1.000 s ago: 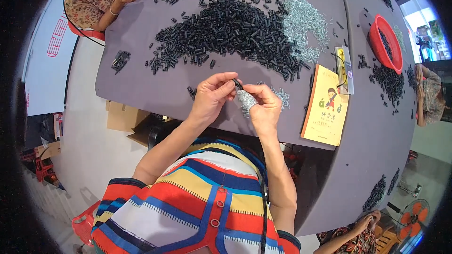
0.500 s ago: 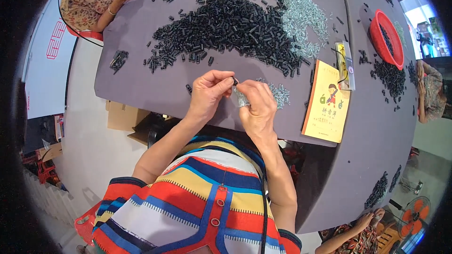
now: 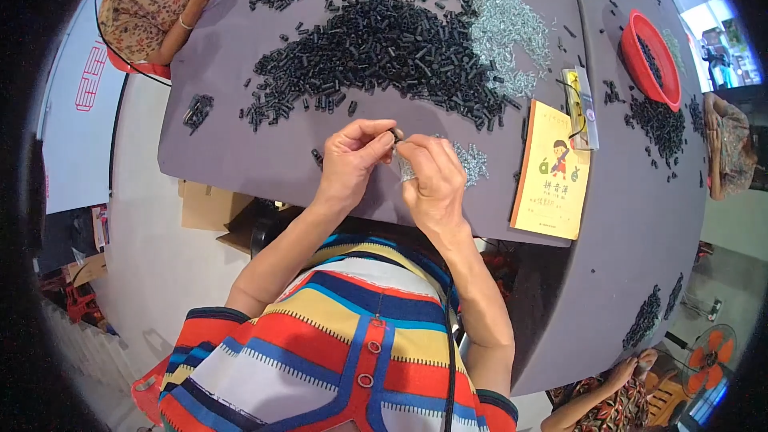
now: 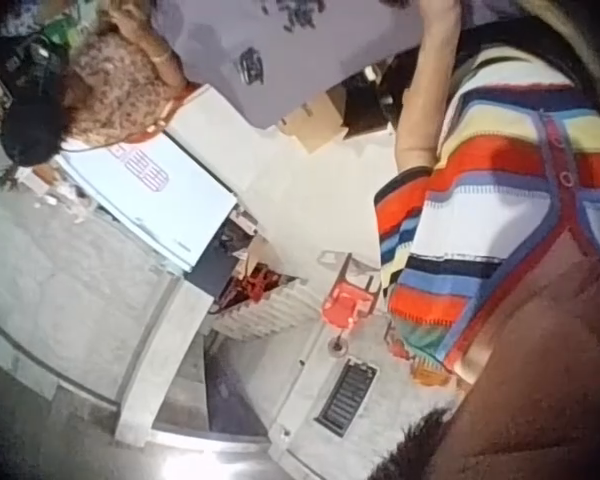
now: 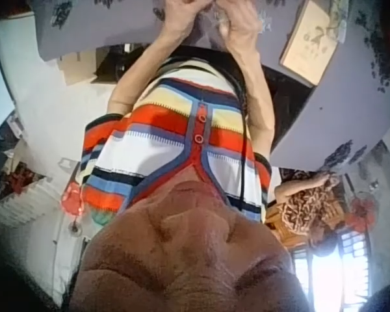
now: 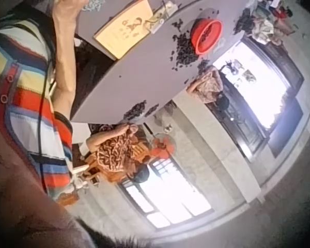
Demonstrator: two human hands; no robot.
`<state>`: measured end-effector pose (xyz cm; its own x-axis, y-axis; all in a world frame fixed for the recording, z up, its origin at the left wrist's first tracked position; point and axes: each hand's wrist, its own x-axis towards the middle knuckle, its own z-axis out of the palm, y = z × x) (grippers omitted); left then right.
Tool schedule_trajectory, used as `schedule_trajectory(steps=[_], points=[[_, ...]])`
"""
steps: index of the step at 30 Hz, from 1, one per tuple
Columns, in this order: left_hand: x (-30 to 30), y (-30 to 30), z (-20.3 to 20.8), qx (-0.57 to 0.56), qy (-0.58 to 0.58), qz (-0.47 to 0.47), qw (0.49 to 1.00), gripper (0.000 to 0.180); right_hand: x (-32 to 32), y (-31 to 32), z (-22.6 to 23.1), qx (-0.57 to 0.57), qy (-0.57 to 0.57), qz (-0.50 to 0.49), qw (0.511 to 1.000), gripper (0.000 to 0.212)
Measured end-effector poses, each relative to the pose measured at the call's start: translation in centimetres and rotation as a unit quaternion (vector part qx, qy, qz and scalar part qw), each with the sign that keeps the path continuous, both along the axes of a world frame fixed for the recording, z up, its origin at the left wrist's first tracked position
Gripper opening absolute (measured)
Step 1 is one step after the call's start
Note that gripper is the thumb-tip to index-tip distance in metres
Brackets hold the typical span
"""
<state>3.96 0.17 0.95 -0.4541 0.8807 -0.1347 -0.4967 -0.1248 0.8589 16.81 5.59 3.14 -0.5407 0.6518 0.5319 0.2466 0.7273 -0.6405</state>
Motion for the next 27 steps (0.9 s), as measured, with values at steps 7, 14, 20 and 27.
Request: schedule_trajectory(steps=[7, 14, 20, 27], points=[[0.1, -0.2, 0.0, 0.010, -0.077, -0.031, 0.996, 0.016, 0.4, -0.5, 0.2, -0.043, 0.027, -0.017, 0.999, 0.043], [0.8, -0.4, -0.1, 0.017, -0.071, 0.001, 0.997, 0.014, 0.5, -0.4, 0.9, 0.030, -0.002, -0.014, 0.999, 0.041], [0.8, -0.3, -0.5, 0.034, -0.029, -0.003, 0.999, 0.014, 0.0, -0.2, 1.1, 0.089, -0.034, -0.015, 0.995, 0.041], [0.0, -0.8, -1.7, 0.001, -0.199, -0.054, 0.979, 0.015, 0.4, -0.1, -0.2, 0.028, -0.008, 0.006, 1.000, 0.032]])
